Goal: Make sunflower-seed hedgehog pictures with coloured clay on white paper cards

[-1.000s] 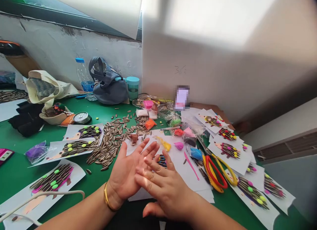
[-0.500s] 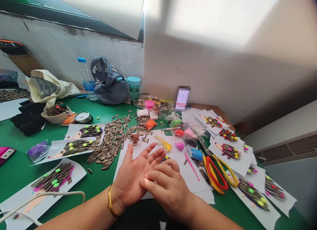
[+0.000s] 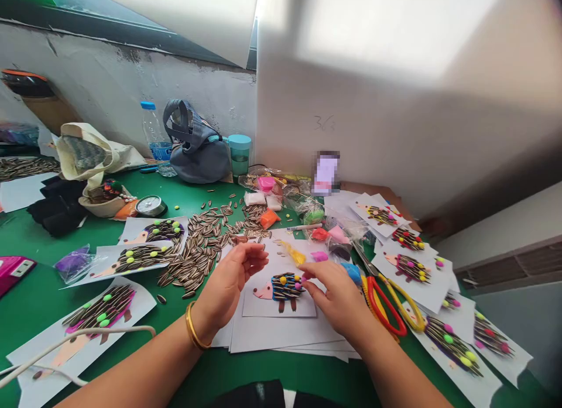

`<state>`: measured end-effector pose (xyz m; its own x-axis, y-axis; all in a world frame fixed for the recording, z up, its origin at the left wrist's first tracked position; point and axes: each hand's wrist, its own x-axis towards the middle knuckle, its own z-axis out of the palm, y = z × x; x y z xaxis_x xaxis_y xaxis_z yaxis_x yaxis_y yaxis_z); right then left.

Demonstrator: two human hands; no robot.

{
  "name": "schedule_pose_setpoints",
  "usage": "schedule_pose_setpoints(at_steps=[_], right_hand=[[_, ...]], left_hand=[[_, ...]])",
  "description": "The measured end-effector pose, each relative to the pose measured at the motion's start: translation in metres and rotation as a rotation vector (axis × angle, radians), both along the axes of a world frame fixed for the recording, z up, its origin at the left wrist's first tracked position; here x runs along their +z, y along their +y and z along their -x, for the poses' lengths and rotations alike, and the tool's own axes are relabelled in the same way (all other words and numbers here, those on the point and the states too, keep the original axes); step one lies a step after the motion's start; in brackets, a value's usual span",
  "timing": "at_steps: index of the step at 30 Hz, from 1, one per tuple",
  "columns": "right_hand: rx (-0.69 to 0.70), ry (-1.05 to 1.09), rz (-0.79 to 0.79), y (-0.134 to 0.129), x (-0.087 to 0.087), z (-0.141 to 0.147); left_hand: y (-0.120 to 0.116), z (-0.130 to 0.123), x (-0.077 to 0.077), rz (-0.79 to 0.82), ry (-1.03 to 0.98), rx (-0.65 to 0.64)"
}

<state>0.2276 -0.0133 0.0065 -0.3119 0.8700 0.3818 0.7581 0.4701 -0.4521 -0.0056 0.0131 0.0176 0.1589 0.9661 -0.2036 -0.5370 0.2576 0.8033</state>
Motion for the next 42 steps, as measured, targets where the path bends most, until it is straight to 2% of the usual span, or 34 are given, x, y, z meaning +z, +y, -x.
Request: schedule_pose_setpoints(at_steps=[5,8,11,14,18,21,28,42], right_hand=[[0.065,-0.054,0.021,-0.002,-0.002,0.002],[0.078,-0.077,0.064,-0.005,-0.001,0.006],[0.110,-0.075,0.104,-0.008,-0.001,0.012],[0.120,-0.079,0.095,-0.009,-0.003,0.018],[0.107,-0.098,0.049,-0.009,-0.006,0.020],[0.087,-0.097,0.045,-0.008,-0.009,0.021],[0.064,-0.092,0.096,-0.008,-0.012,0.022],[0.054,-0.105,0.135,-0.007,-0.015,0.026]], left_hand=[[0.001,-0.001,-0.007,-0.102,0.249,-0.071],[0.002,0.000,-0.011,-0.321,0.525,-0.114],[0.002,0.002,-0.019,-0.572,0.814,-0.220],[0.000,0.001,-0.027,-0.752,0.975,-0.301],[-0.005,-0.003,-0.035,-0.895,1.144,-0.293],[-0.009,-0.005,-0.035,-0.939,1.237,-0.292],[-0.013,-0.010,-0.031,-0.916,1.487,-0.326],[-0.017,-0.016,-0.036,-0.990,1.576,-0.294]])
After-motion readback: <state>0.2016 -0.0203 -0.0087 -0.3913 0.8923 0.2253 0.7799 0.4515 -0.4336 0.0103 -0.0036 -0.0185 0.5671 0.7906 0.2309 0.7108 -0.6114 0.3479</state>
